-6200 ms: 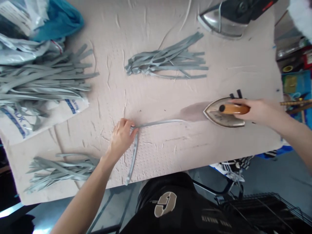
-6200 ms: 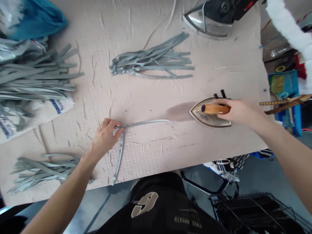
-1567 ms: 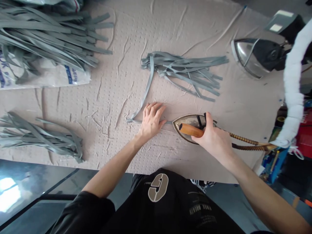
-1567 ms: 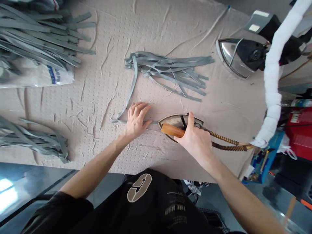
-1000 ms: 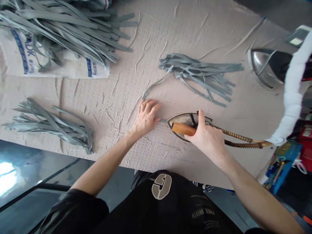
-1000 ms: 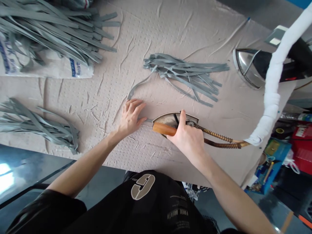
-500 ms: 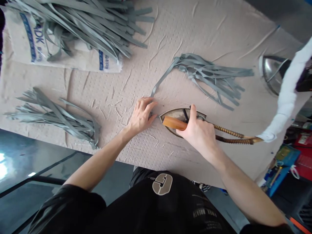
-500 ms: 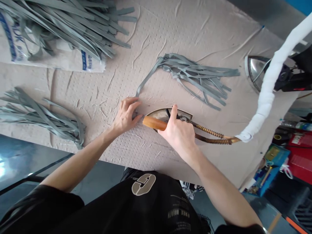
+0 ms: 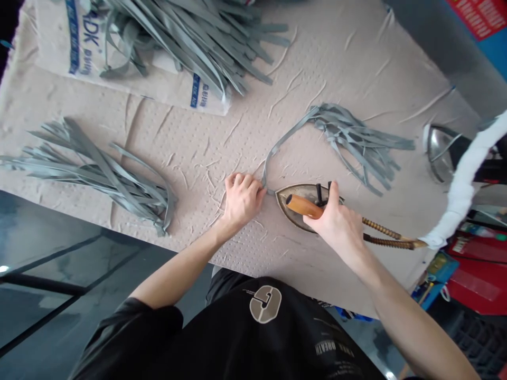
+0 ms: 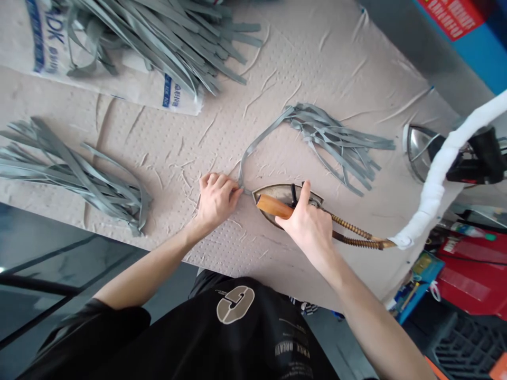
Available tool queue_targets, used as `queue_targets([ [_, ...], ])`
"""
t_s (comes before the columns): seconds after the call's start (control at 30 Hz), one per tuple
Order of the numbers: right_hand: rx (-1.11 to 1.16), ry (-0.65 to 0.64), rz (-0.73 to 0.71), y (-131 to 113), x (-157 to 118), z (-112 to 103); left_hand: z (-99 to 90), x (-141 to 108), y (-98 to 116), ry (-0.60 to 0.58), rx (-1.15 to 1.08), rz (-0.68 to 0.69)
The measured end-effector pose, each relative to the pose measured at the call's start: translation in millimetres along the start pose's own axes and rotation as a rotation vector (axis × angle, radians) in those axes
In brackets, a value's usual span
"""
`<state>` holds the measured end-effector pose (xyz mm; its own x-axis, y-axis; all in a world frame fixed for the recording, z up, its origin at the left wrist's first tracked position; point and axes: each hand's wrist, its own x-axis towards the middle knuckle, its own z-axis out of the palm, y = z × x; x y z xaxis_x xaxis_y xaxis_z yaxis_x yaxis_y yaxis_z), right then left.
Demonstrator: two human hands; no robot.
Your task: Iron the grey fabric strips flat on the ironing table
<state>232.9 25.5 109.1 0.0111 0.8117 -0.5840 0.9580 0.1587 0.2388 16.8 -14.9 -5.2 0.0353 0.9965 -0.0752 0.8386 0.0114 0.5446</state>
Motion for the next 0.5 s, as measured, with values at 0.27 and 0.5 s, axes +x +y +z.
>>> queue_targets([
  [0.27,0.018,0.064,-0.048,-14.8,2.2,-4.1,-9.9,8.6,6.0,-0.051,0.016,-0.008],
  [0.5,0.020,0.029,0.006,-19.4,3.1,-8.2,-5.5,6.9,6.2,-0.011,0.000,-0.002],
])
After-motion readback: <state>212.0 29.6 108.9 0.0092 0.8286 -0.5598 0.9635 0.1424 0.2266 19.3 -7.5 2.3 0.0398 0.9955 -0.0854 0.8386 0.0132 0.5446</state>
